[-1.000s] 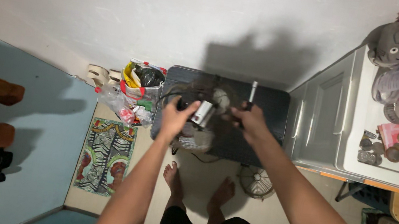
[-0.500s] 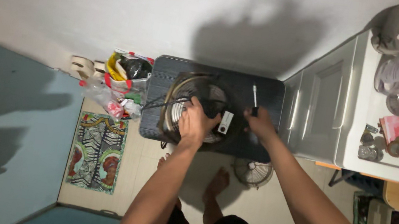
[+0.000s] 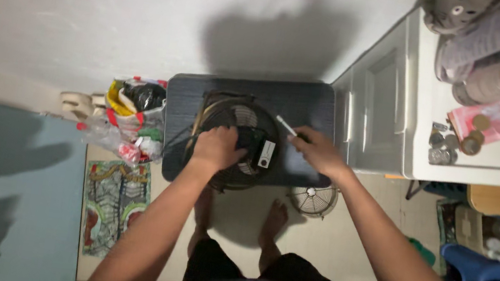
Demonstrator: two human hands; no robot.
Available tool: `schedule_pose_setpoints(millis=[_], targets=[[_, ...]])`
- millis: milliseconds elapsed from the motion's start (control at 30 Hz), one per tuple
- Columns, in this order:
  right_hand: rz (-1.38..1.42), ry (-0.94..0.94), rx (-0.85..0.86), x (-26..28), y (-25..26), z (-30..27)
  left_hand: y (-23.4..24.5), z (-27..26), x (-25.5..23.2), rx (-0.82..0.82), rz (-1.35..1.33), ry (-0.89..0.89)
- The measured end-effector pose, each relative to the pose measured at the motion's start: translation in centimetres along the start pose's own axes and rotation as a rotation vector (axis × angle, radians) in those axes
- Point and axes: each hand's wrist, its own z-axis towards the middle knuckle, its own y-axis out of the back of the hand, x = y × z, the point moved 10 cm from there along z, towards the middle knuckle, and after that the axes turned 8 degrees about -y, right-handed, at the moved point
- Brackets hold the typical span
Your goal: The person uses a screwdriver to disassemble and reassemble a small table fan. They remove the front grille, unscrew the central hub, and then reattach the components.
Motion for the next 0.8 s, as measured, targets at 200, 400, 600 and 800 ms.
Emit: schedule_pose_setpoints(millis=[200, 400, 600, 800], targets=[[-0.143, 0.088, -0.125, 2.1, -0.5, -2.2, 1.2, 0.4, 0.1, -0.033, -0.067, -0.242], [-0.115, 0.007, -0.236, 3.3, -2.7, -3.7, 3.2, 0.8, -1.4, -0.095, 0.024, -0.568], [-0.147, -0.025, -0.325, 4.1, -4.7, -3.3, 0.2, 3.0, -0.3, 0.127, 0.138, -0.611], [-0.242, -0.133, -0.364, 6.3, -5.0, -4.1, -0.6, 4.3, 1.1, 0.238, 0.002, -0.65]])
